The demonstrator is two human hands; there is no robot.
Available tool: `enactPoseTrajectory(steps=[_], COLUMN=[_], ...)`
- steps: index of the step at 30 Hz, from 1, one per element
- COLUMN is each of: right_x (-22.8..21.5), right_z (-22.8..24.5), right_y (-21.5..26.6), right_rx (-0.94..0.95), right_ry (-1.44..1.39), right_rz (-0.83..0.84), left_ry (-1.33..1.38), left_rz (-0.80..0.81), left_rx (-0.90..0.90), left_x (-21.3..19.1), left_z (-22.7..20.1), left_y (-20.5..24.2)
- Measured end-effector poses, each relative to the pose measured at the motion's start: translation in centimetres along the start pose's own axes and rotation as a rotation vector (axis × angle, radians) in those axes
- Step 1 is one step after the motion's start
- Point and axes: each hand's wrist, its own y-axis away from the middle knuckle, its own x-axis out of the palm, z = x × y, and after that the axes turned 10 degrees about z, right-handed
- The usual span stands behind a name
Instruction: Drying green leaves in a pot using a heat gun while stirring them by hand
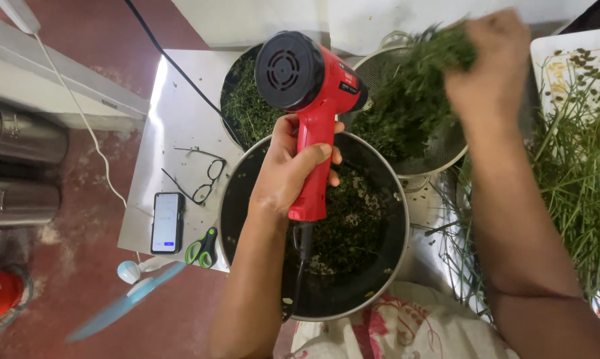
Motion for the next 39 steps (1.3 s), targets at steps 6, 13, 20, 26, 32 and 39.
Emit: enactPoseTrajectory(steps=[6, 13, 20, 26, 32, 39], right_x=[4.8, 14.3, 6.5, 0.8, -1.9, -1.6], right_z=[3.3, -2.9, -2.5, 0.7, 2.7, 2.6], right_y=[0.2, 7.3, 5.4, 4.2, 2.1, -0.3], right_rx=[0.296, 0.112, 0.098, 0.057, 0.071, 0.286], right_ry=[0.059, 0.333, 0.065, -0.136, -0.362, -0.207], right_rz=[0.684, 0.818, 0.262, -0.028, -0.218, 0.138], left_ry=[-0.005, 0.035, -0.021, -0.043, 0.007, -0.003], left_rz=[0.006, 0.004, 0.003, -0.040, -0.040, -0.036], left_rx=[-0.001, 0.086, 0.024, -0.038, -0.017, 0.002], left_x=[0.1, -1.0, 0.3, 0.8, 0.4, 0.6], left_z=[0.1, 1.3, -0.4, -1.0, -0.6, -0.9], left_y=[0.1, -0.4, 0.3, 0.3, 0.2, 0.5])
